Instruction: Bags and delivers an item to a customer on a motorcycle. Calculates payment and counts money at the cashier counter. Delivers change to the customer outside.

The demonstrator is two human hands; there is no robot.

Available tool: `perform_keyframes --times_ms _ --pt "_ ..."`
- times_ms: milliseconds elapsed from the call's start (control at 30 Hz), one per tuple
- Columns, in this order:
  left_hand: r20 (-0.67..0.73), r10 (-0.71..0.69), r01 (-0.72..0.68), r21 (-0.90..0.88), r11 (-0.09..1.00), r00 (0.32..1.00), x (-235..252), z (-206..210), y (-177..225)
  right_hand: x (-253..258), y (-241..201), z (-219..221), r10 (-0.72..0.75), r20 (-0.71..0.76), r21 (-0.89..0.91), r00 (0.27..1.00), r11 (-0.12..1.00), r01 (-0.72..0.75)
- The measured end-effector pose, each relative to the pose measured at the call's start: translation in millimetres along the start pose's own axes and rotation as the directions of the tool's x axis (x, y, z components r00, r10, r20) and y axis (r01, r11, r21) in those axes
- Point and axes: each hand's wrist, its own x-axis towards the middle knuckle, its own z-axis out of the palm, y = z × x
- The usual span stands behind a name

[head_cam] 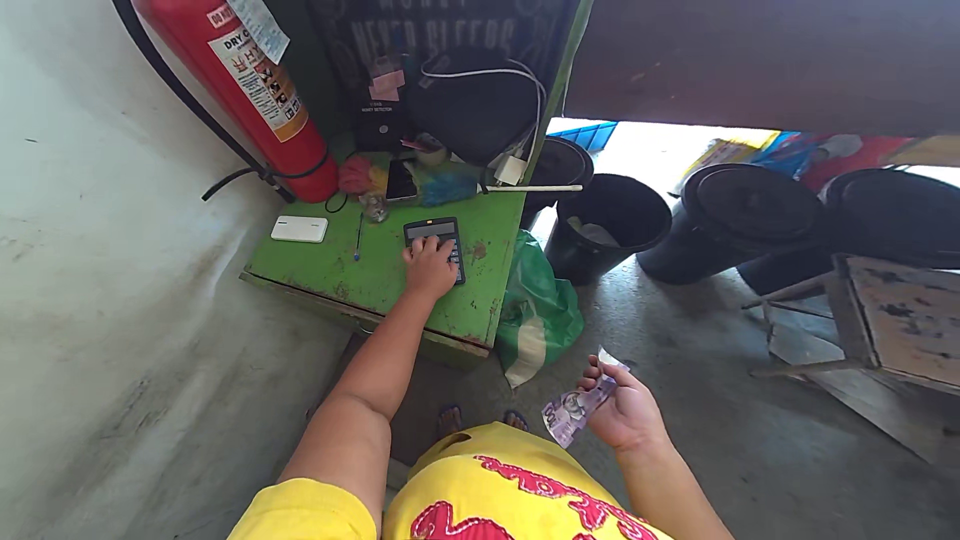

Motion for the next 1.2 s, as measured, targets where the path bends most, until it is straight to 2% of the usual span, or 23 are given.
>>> perform_keyframes --times_ms 67,167,267,400,467,567,667,733,1067,1200 --pt "-0.004 -0.031 0.031 -0.034 0.999 1.000 0 -8 -2 -1 -1 -4 -0.010 0.003 0.004 1.000 1.000 0.010" --pt "-0.130 -0.142 0.109 -0.237 0.965 0.981 -16 -18 -23 0 -5 -13 -0.033 -0.010 0.025 0.999 0.999 0.033" --pt "-0.226 -0.196 0.119 -0.314 0.942 0.954 -40 -13 -48 3 -6 -18 -0.033 -0.028 0.051 0.999 0.998 0.034" --pt "-0.251 -0.037 -0.017 -0.212 0.977 0.967 -61 7 -47 5 0 -11 -0.002 -0.054 0.045 0.999 0.999 0.005" --pt "-0.219 -0.003 -0.028 -0.143 0.989 0.976 -62 13 -41 3 4 -2 0.008 -0.036 0.029 0.999 1.000 -0.007" --pt "-0.161 -0.030 0.013 -0.101 0.995 0.987 -56 10 -37 -1 9 6 0.026 -0.002 0.002 1.000 1.000 -0.026" --pt "-0.183 -0.108 0.081 -0.153 0.985 0.977 -45 1 -41 -2 12 6 0.045 0.003 -0.006 0.999 0.999 -0.045" --pt "-0.170 -0.134 0.116 -0.113 0.987 0.976 -38 -2 -46 -3 12 4 0.041 -0.003 -0.005 0.999 0.999 -0.041" --pt "-0.106 0.004 -0.008 -0.038 0.999 0.994 -24 0 -23 -8 7 -5 -0.014 -0.014 -0.011 1.000 1.000 0.013" --pt "-0.089 -0.015 0.011 -0.044 0.999 0.996 -29 -14 -26 -10 7 -6 0.003 -0.001 0.005 1.000 1.000 -0.003"
